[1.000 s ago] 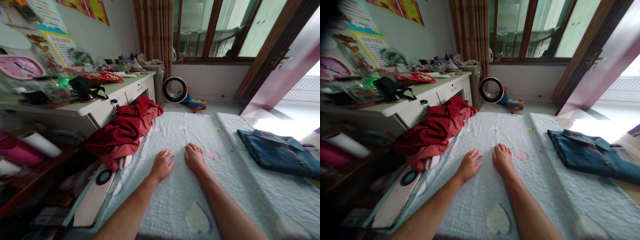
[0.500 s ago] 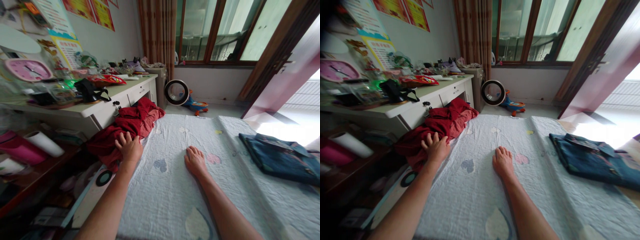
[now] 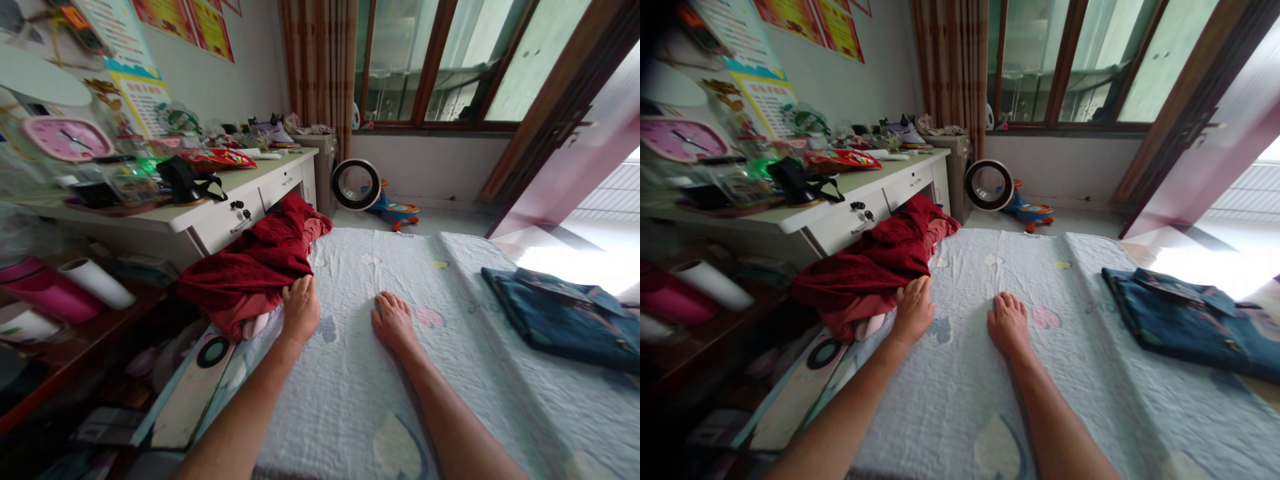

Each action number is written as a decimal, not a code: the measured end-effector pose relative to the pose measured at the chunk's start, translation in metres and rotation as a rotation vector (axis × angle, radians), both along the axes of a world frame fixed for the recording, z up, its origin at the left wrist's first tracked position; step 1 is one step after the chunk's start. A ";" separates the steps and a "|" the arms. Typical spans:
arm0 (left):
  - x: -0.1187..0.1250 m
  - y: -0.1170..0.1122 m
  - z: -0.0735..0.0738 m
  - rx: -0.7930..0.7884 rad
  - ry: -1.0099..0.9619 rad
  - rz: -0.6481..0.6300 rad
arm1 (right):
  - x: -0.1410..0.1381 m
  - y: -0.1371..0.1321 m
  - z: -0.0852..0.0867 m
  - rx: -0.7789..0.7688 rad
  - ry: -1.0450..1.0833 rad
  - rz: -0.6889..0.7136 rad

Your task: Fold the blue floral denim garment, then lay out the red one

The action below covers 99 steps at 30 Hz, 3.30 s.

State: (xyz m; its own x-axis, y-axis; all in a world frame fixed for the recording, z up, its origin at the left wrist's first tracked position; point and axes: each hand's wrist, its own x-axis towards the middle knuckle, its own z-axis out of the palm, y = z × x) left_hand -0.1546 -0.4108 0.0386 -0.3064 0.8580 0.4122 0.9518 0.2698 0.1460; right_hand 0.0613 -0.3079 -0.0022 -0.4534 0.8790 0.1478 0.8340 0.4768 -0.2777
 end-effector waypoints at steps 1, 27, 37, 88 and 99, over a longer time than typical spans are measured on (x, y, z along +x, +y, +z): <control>0.009 -0.004 -0.002 0.015 -0.014 -0.045 | 0.000 0.000 0.000 0.006 0.001 0.003; -0.047 -0.013 0.041 0.075 0.067 0.083 | 0.000 0.000 -0.001 0.007 0.020 0.012; 0.027 0.005 0.045 0.075 0.062 -0.119 | -0.001 0.000 0.000 -0.008 0.048 -0.007; 0.044 -0.039 0.050 -0.060 -0.444 -0.121 | -0.010 -0.005 -0.004 0.112 0.564 0.409; 0.115 -0.051 0.003 -0.309 -0.264 -0.554 | -0.005 0.002 -0.001 -0.318 0.859 0.167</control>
